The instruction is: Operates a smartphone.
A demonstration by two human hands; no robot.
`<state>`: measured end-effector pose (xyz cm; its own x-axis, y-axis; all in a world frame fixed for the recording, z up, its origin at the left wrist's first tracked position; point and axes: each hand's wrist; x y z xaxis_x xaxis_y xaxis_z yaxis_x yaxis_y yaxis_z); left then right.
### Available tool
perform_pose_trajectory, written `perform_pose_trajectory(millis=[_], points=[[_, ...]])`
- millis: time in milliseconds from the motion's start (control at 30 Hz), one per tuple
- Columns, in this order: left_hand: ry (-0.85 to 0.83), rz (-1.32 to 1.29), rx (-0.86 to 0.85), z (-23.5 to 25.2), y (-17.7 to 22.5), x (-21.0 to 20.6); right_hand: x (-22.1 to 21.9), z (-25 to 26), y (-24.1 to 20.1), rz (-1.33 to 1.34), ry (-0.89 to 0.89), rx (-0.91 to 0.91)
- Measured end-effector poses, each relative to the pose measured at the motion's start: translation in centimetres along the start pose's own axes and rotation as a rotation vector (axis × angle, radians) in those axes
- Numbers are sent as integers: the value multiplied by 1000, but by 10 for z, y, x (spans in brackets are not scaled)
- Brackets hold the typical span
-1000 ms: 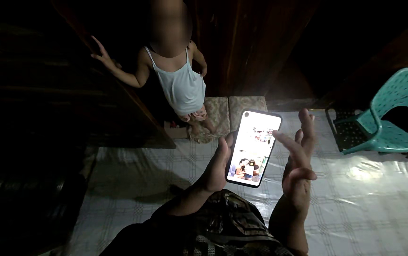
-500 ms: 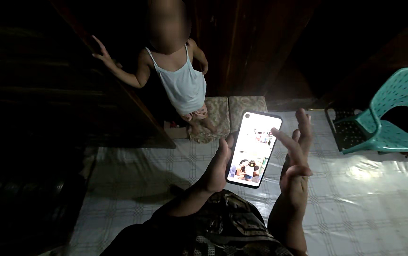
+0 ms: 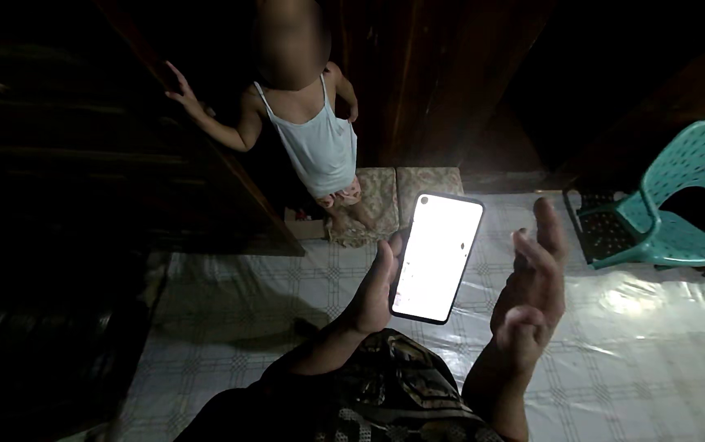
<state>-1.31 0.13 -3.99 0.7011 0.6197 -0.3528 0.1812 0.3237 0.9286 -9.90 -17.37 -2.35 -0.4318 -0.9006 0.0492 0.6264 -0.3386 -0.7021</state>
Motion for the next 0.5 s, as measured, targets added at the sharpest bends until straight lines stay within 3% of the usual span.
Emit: perform_pose_trajectory(millis=[333, 500], points=[[-21, 23, -31, 2, -1, 0, 9, -26, 14, 137, -156, -254], [-22, 8, -31, 3, -2, -2, 12, -32, 15, 160, -193, -262]])
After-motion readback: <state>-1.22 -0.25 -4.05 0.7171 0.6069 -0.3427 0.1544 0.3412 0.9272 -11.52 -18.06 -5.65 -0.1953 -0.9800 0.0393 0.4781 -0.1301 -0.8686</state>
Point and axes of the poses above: each hand's wrist, its own z-axis towards the middle knuckle, its own x-axis out of the back of the hand, y = z × x, and after that the axes turned 13 degrees about z, right-handed
